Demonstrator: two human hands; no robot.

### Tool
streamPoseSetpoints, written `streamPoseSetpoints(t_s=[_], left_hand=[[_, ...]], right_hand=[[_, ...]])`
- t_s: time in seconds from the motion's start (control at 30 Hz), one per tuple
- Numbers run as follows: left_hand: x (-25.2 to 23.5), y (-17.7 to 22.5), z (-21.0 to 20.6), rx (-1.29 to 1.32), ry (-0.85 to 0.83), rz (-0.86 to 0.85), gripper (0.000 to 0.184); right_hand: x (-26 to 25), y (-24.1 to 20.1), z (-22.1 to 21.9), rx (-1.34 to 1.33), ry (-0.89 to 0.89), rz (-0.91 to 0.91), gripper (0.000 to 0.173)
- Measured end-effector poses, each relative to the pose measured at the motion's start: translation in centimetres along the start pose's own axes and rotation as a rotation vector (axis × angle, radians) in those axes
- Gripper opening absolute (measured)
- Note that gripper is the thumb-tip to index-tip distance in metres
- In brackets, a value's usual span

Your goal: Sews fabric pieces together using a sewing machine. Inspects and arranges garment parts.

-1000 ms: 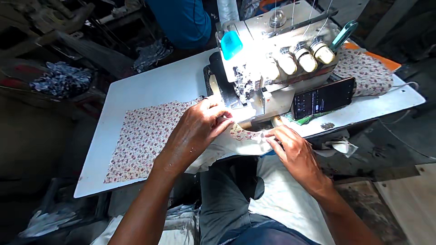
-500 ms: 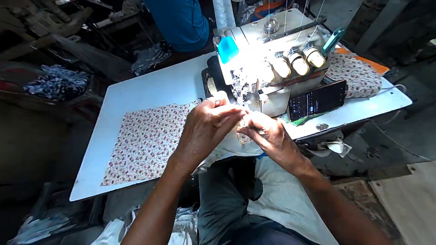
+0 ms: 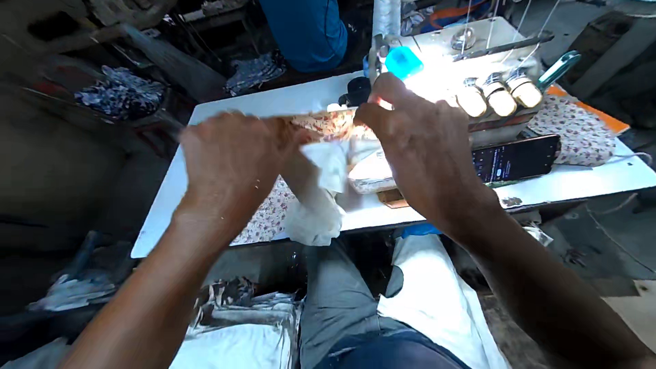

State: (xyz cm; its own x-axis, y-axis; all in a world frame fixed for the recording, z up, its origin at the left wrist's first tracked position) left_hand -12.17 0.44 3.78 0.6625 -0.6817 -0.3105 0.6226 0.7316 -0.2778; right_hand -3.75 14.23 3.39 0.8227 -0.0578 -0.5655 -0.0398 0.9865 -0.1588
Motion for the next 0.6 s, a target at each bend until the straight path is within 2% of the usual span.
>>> streamPoseSetpoints(t_s=[0.07,0.1,0.2,0.27,0.3,0.4,0.5,0.6], left_hand=[[0.3,-0.8,0.9,0.007,0.086,-0.020,0.029],[1.0,-0.3,0.5,0.037,0.073,-0.071,0.024],[5.4,1.5,-4.0,0.150,-0.119,-0.248,0.018],[8.4,2.5,-7.2,0.235,-0.236,-0.274,0.015],[9.4,2.9,-8.3,0.263,-0.240,-0.258,0.014],[10.7,3.2,-9.5,0.347,-0.119,-0.131,0.020],[10.9,2.9,-9.3,0.359,-0.010,-0.008,0.032],[10.8,2.6,-8.6,0.372,0.104,0.042,0.025]], right_hand=[[0.5,-0.6,-0.4,0.012,-0.017,-0.008,0.037],[1.4,-1.0,-0.8,-0.046,-0.037,0.004,0.034],[5.1,-1.2,-3.9,-0.194,-0.046,0.004,0.018],[8.3,-0.8,-7.2,-0.267,-0.073,-0.017,0.012],[9.9,-0.6,-8.8,-0.307,-0.104,-0.034,0.014],[13.4,-0.2,-11.2,-0.398,-0.142,-0.065,0.021],[13.7,-0.5,-10.7,-0.421,-0.077,-0.054,0.019],[12.7,-1.3,-9.5,-0.297,0.007,-0.022,0.021]])
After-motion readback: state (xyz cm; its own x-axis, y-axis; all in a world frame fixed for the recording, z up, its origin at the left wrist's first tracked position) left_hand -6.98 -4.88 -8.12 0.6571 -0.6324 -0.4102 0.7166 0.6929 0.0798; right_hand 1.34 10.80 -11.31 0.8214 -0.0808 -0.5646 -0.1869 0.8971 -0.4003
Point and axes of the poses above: each hand's wrist, its own x-axis away from the middle knuckle, its own z-axis out of the back of the hand, y = z × x, the point moved 8 cm from there along -x, towards the middle knuckle
